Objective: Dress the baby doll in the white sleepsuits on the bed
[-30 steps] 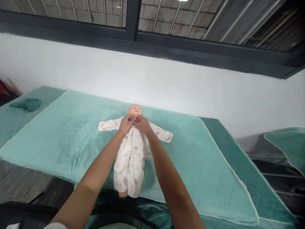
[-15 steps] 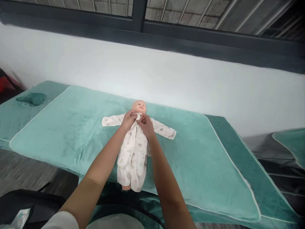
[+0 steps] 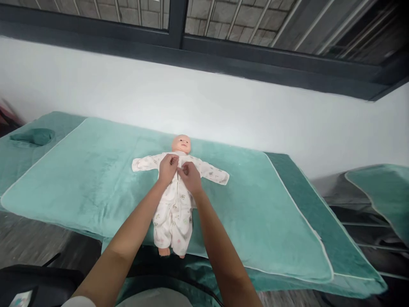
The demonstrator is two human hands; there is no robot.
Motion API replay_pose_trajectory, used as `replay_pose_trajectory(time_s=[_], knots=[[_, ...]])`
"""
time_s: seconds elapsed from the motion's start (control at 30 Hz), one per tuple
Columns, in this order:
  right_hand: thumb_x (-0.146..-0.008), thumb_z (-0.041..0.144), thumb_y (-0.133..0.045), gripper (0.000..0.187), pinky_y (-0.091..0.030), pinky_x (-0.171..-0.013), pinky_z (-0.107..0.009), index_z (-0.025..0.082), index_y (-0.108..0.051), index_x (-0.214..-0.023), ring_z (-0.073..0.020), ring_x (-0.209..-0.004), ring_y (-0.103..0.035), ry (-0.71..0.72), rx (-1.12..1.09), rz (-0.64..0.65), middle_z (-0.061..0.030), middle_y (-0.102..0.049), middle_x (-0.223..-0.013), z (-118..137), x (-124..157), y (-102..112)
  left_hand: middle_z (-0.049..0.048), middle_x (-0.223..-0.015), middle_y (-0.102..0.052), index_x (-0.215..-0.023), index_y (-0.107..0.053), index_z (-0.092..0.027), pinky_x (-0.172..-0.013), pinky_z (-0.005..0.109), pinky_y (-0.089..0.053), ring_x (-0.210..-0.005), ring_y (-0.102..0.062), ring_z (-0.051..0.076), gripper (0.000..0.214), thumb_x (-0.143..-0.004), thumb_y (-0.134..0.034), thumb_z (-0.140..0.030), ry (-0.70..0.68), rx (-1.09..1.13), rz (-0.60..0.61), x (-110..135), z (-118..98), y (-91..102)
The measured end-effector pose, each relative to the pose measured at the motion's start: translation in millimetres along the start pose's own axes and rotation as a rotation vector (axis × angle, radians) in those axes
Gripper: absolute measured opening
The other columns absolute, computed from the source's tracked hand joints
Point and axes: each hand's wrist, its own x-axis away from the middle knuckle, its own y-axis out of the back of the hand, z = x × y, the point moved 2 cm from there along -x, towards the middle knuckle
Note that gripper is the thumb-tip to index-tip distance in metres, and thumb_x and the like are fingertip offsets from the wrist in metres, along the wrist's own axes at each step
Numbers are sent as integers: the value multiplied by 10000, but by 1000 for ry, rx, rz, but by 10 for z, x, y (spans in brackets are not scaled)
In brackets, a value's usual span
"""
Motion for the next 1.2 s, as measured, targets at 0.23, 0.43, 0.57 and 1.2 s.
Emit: replay_pose_trajectory(time_s=[0.23,0.43,0.57,1.2], knots=[[-871,477,-551,234,-397,-724,-308,246,-560,-829,-179,-745,-569,-130,87,75,20,-630,-768,100,-52,72,36,-961,-670,-928,-722,-208,-811,290,-460,-850,-592,161,155,-902,-573,-242,-11,-30,117,116,-15,203],[-767,468,-651,244,-406,-629,-284,226,-634,-790,-153,-658,-533,-284,-287,31,16,-624,-719,138,-76,154,44,-964,-631,-882,-703,-198,-795,298,-458,-848,-587,164,121,-872,-641,-300,-46,-20,218,106,-31,279],[-677,476,-748,307,-365,-537,-267,209,-665,-804,-121,-557,-473,-415,-524,32,33,-573,-623,176,-66,183,43,-962,-621,-912,-706,-203,-776,298,-459,-813,-568,158,130,-858,-664,-313,-93,-62,306,85,-66,306],[-676,454,-746,340,-444,-612,-277,193,-751,-895,-109,-591,-495,-364,-682,-116,26,-590,-665,-16,104,28,21,-884,-617,-812,-695,-202,-753,290,-446,-779,-550,153,117,-862,-629,-284,8,-52,290,67,-51,110]])
